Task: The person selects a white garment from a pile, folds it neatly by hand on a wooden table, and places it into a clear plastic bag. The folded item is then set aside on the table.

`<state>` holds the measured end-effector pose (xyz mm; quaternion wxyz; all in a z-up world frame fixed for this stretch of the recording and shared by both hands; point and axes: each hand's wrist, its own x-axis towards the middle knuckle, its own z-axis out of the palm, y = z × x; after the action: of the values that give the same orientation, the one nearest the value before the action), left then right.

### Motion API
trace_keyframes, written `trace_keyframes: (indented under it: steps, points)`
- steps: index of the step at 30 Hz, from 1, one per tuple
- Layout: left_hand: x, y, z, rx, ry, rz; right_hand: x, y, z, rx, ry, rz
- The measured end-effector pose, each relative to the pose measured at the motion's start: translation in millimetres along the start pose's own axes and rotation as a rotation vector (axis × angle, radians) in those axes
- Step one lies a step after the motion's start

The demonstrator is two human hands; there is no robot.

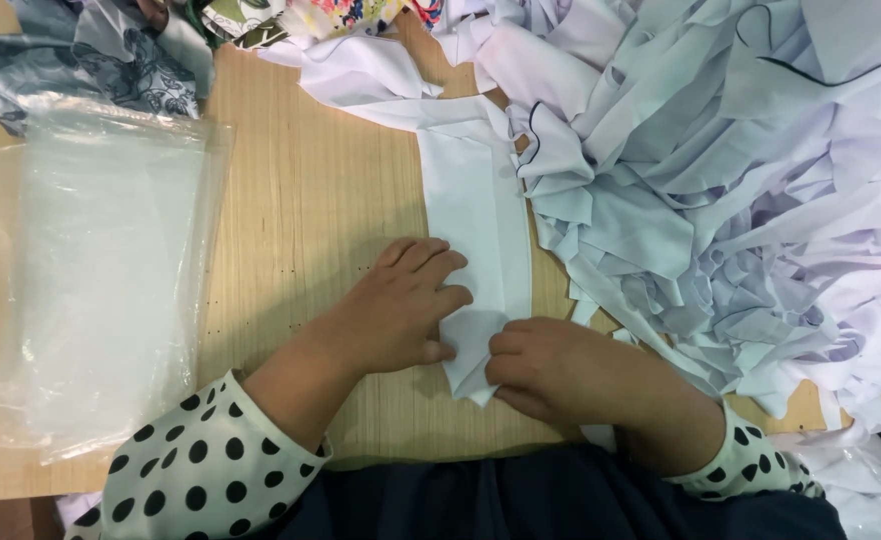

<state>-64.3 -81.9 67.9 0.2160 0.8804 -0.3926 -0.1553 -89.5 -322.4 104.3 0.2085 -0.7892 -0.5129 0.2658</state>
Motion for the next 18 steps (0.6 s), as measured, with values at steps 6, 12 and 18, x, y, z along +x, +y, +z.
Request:
trace_keyframes:
  steps: [6,12,18]
  points:
    - [-4.9,-8.7,-3.0,0.019,-0.012,-0.006,-1.3,35.0,-8.1,0.052,0.303,0.242]
    - [-6.5,-7.3,-5.7,0.035,-0.032,-0.033,12.6,54.9,7.0,0.025,0.463,0.310]
    - [-8.8,-14.2,8.0,0.066,0.037,0.036,0.0,53.0,0.3,-0.038,0.502,0.288]
